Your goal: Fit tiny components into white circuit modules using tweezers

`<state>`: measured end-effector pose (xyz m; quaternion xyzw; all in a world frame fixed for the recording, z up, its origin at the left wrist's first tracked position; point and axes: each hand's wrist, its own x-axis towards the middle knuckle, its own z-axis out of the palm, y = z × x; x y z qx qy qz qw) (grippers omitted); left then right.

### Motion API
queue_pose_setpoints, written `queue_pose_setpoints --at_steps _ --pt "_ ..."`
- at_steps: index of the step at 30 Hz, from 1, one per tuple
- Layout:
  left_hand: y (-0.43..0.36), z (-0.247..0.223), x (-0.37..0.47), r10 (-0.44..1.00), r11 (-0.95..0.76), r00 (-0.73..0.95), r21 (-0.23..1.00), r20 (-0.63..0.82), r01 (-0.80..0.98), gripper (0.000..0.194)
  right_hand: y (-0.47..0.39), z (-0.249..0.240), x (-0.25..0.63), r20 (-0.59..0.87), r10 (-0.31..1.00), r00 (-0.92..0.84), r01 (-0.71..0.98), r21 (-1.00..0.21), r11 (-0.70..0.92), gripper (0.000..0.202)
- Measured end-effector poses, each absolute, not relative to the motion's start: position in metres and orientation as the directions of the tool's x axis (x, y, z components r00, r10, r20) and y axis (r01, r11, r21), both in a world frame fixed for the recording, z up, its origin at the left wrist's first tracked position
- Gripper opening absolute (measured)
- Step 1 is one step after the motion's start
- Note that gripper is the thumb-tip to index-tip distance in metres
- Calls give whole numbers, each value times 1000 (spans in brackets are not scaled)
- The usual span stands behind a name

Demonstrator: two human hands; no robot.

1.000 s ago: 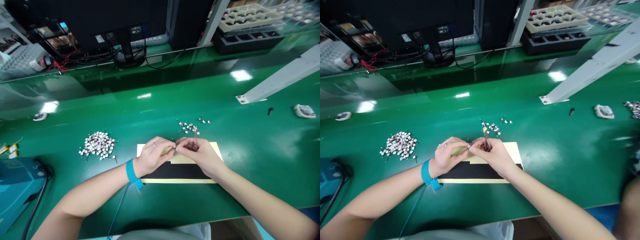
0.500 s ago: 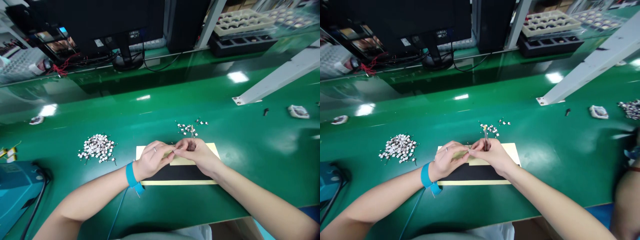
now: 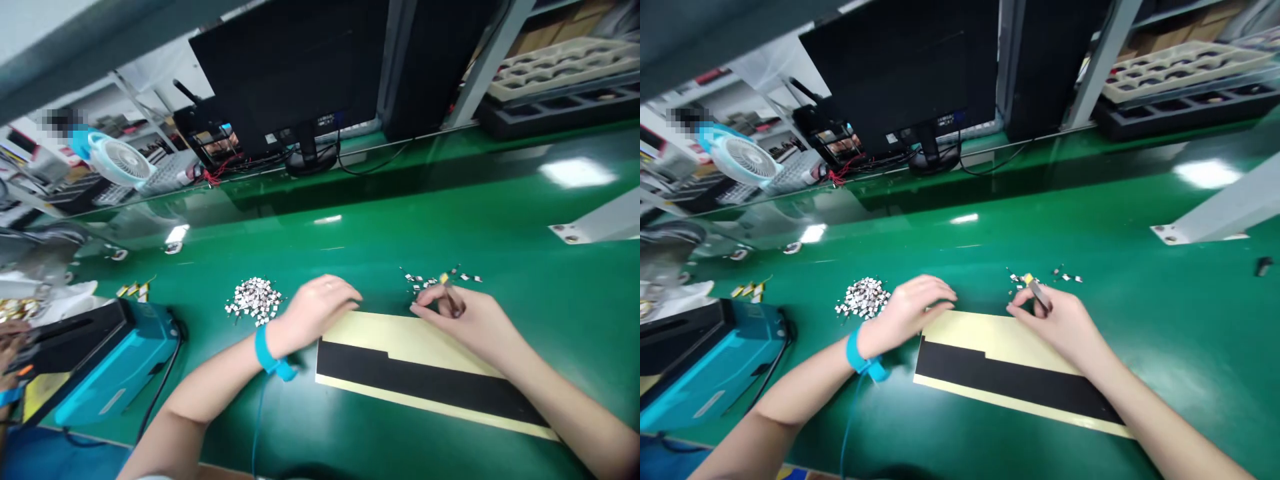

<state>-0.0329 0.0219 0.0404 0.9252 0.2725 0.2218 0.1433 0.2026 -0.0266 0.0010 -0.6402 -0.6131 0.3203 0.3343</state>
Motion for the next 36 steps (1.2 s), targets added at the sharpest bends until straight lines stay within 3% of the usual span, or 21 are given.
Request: queue_pose_setpoints --at_steps 4,7,9,16,19,23,25,27,29,31,36 --pt "49 69 -93 786 -600 617 293 41 744 12 -18 -7 212 168 985 -30 801 -585 124 18" --pt "61 74 -118 812 -517 548 189 -200 835 14 -20 -8 209 268 963 -39 861 -480 168 19" --pt "63 68 -121 805 -505 522 137 -281 852 15 -25 -7 205 312 948 -62 862 -463 209 18" --pt "60 50 -112 787 -556 541 40 -297 830 16 -46 1 185 122 921 -369 765 -523 376 10" --pt "59 52 -111 793 -549 541 59 -279 834 14 -52 6 179 66 899 -433 733 -554 395 12" --pt "57 62 -106 787 -483 528 212 -320 849 9 -55 8 177 10 889 -459 715 -590 375 16" --pt "52 68 -98 781 -416 547 400 -302 816 5 -56 8 175 0 895 -445 715 -601 356 16" --pt "45 72 -85 791 -348 575 620 -209 704 15 -58 7 173 -5 903 -431 733 -585 347 16" --pt "35 71 -64 790 -311 601 767 -119 561 22 -61 7 170 -15 900 -435 773 -519 365 20" --pt "24 65 -39 767 -286 636 838 -91 465 21 -65 7 168 -20 890 -456 813 -416 407 23" --pt "9 24 15 767 24 617 968 -178 249 14 -75 5 162 29 869 -493 852 -186 490 14"
